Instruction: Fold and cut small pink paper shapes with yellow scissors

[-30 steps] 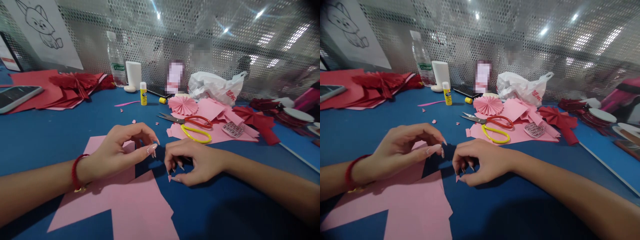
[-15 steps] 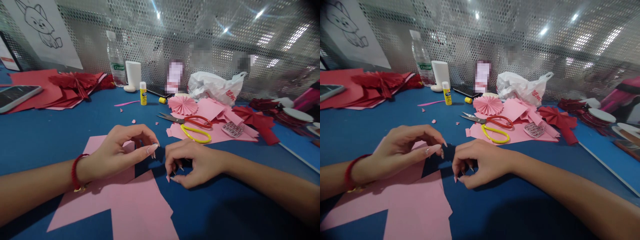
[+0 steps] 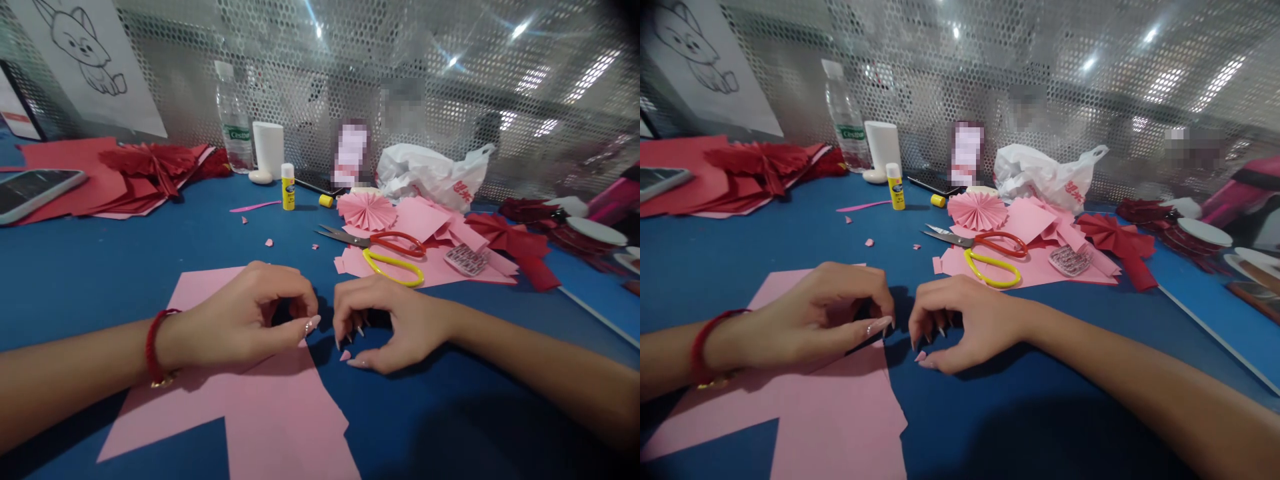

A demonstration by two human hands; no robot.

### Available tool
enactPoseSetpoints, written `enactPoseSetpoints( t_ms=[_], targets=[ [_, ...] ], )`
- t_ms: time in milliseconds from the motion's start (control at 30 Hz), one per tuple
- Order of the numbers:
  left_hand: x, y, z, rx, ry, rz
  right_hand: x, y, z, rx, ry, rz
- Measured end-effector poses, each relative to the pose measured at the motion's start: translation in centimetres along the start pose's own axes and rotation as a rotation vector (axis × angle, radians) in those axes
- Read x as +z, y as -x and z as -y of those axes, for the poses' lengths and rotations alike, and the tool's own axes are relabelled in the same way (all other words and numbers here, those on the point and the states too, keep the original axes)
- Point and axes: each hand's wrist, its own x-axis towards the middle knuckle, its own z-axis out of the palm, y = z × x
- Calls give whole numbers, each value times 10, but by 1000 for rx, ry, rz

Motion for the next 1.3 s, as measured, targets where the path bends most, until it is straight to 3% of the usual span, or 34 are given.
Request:
enactPoseSetpoints(
  t_ms=[233,833,1067,1300],
  targets=[
    [0,0,0,31,-18,-17,-8,1,-2,42,-21,77],
    [0,0,1,41,-32,-18,-5,0,0,-1,-31,65],
    [0,1,-2,-7,-35,13,8,0,-4,-67,-77,-93],
    [-3,-2,-5,-209,281,145,25,-6,4,-278,108,-457]
  ],
)
